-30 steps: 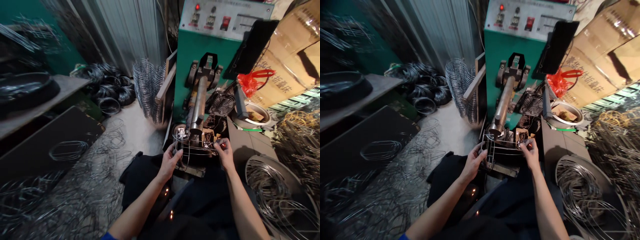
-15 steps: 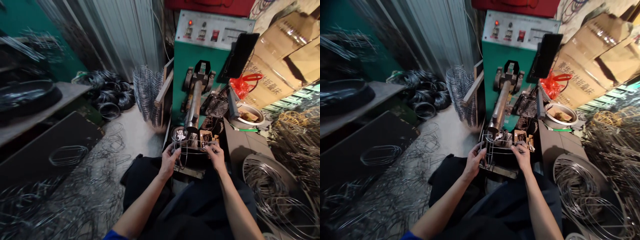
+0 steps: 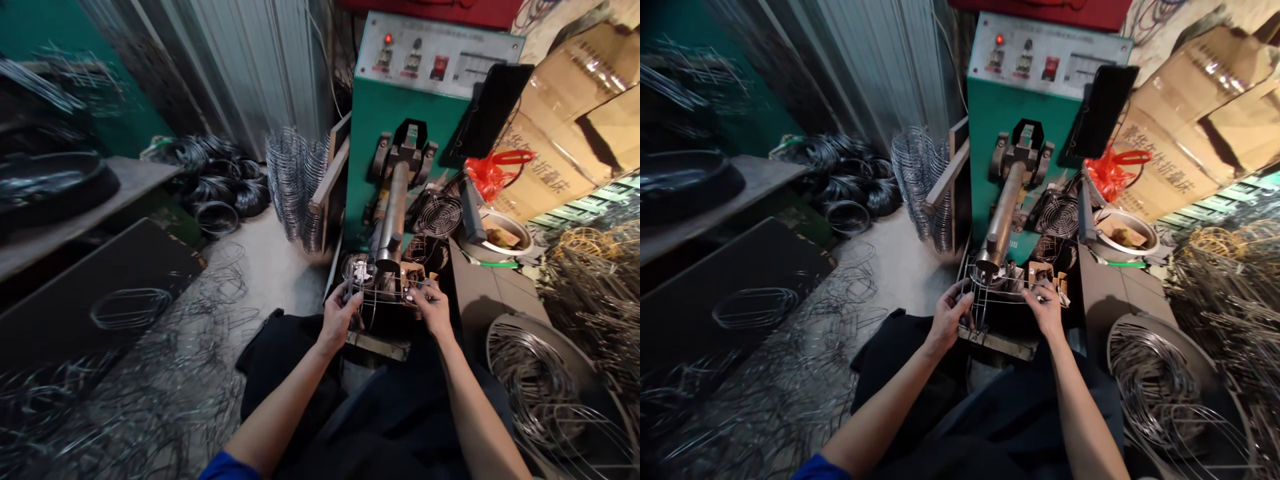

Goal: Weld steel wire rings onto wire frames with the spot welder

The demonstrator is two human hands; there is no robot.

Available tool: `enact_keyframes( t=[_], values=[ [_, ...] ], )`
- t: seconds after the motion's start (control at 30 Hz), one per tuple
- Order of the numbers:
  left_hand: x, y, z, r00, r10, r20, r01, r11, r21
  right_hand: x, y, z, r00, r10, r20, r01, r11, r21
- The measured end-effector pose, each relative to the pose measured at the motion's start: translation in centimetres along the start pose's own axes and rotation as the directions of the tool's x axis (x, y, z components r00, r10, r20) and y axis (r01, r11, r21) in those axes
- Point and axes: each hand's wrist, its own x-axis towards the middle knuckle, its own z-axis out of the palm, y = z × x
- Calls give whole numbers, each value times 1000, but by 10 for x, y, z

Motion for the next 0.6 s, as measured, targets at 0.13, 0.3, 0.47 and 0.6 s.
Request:
enact_keyframes(
  t=[0.13,0.3,0.47,0.6],
  values=[
    [2,1,0,1000,12,7,-12,1000,-5,2,1,1,1000,4,14,-3,1000,-9],
    [7,1,1,1000,6,11,-6,1000,-2,7,3,4,1000,9,12,-9,1000,-10],
    [16,-1,1,999,33,29,-33,999,-9,11,5,4,1000,-8,7,8,1000,10],
    [22,-3,0,999,19,35,-18,999,-39,12,7,3,1000,-16,8,16,1000,-13]
  ],
)
